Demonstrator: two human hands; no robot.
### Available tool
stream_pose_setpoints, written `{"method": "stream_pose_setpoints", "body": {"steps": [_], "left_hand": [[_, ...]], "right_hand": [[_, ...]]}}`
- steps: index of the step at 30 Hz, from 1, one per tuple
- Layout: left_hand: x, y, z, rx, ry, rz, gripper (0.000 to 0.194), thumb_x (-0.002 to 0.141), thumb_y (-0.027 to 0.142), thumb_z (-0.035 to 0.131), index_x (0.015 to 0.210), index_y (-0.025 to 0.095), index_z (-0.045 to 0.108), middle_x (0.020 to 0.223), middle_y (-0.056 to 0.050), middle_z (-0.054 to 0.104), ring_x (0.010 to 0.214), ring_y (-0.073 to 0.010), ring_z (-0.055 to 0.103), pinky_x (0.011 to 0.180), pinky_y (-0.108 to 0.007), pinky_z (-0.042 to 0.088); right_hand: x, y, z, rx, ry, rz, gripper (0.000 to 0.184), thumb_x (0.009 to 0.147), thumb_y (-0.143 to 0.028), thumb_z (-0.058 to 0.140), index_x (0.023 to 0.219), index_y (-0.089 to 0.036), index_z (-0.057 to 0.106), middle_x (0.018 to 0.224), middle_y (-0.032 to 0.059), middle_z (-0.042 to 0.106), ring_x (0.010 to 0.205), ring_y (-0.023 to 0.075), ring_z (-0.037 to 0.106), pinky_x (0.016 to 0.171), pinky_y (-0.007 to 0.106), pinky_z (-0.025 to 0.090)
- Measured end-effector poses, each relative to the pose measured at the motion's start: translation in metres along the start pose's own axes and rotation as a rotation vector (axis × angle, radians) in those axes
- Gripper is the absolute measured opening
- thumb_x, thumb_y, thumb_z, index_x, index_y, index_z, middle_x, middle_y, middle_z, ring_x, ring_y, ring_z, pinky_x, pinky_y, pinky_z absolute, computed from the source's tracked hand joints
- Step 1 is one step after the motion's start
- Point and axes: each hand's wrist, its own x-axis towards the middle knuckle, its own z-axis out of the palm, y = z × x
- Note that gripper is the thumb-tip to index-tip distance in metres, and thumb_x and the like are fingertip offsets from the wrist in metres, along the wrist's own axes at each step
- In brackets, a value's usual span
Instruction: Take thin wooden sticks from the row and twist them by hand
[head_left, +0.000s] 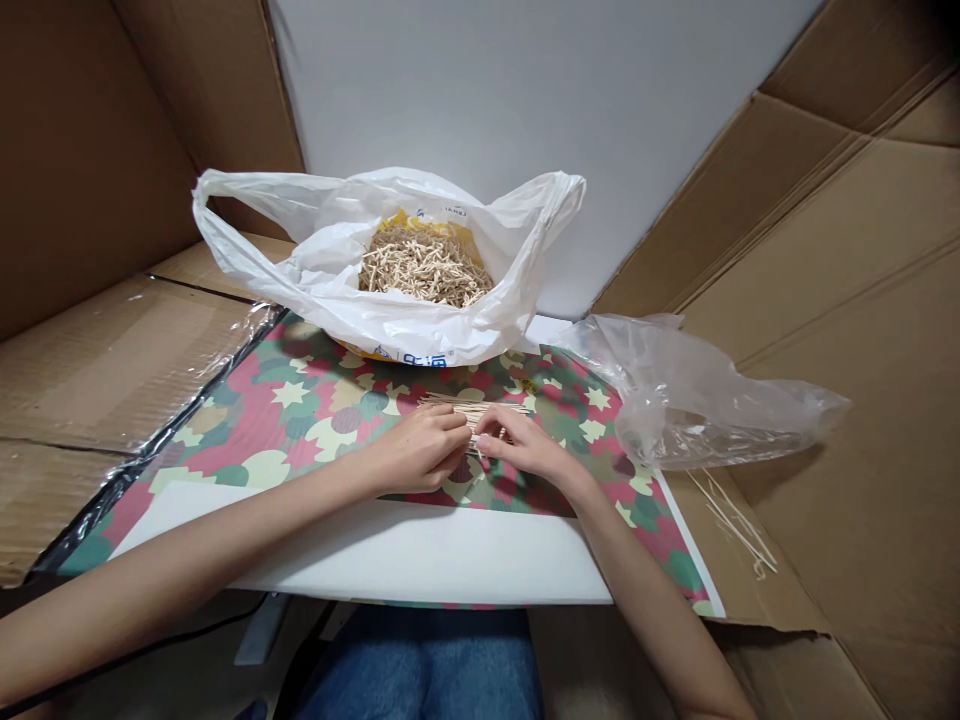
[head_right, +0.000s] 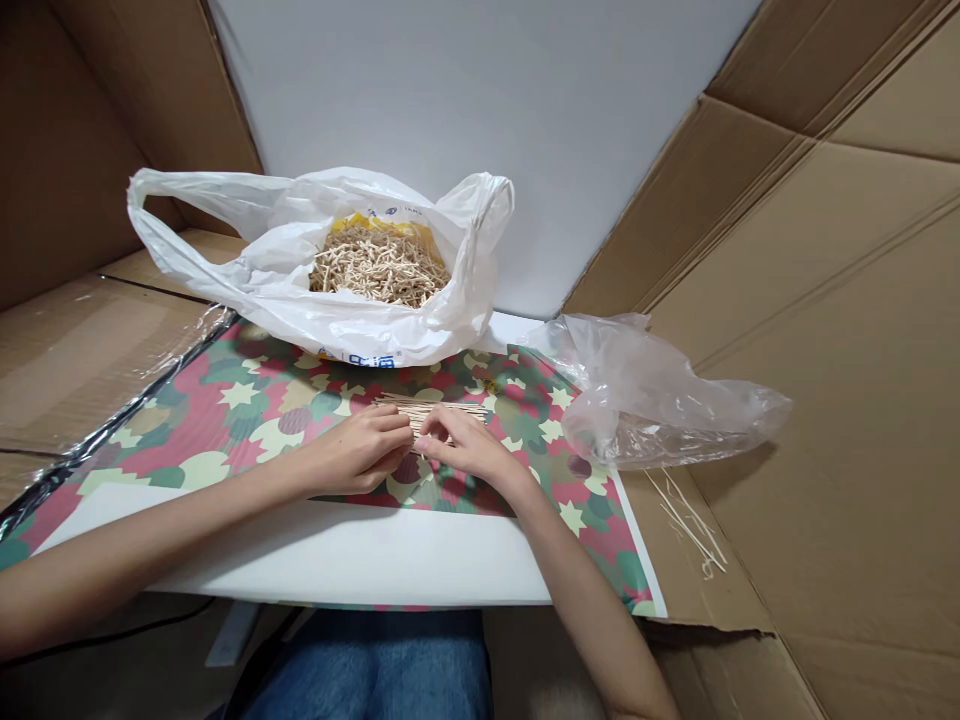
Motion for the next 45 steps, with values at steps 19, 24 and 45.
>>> {"method": "stream_pose_setpoints", "body": {"steps": [19, 24, 45], "left_hand": [[0.000, -0.002, -0.002, -0.437, 0.009, -0.296, 0.024, 0.085, 0.018, 0.038, 0.063, 0.014, 0.047, 0.061, 0.001, 0.051, 0.058, -0.0113, 0.043, 0.056, -0.023, 0.031], [0.000, -0.001, 0.000, -0.426, 0.003, -0.291, 0.024, 0.086, 0.018, 0.038, 0.067, 0.013, 0.053, 0.066, -0.001, 0.057, 0.061, -0.0119, 0.047, 0.059, -0.023, 0.034], [-0.001, -0.005, -0.004, -0.308, 0.090, -0.095, 0.025, 0.087, 0.018, 0.038, 0.067, 0.014, 0.052, 0.068, -0.003, 0.051, 0.063, -0.0125, 0.045, 0.059, -0.023, 0.034]], "right_hand": [[-0.007, -0.006, 0.009, -0.359, 0.232, -0.134, 0.019, 0.085, -0.033, 0.050, 0.072, -0.020, 0.045, 0.072, -0.0004, 0.052, 0.071, 0.0149, 0.050, 0.065, 0.027, 0.038], [-0.004, 0.000, 0.022, -0.450, 0.240, -0.185, 0.017, 0.086, -0.027, 0.045, 0.071, -0.020, 0.042, 0.068, 0.0003, 0.051, 0.067, 0.0153, 0.048, 0.064, 0.028, 0.037], [-0.005, 0.001, 0.018, -0.332, 0.340, -0.130, 0.017, 0.078, -0.018, 0.047, 0.062, -0.020, 0.041, 0.062, -0.0016, 0.051, 0.060, 0.0132, 0.047, 0.059, 0.026, 0.036]]}}
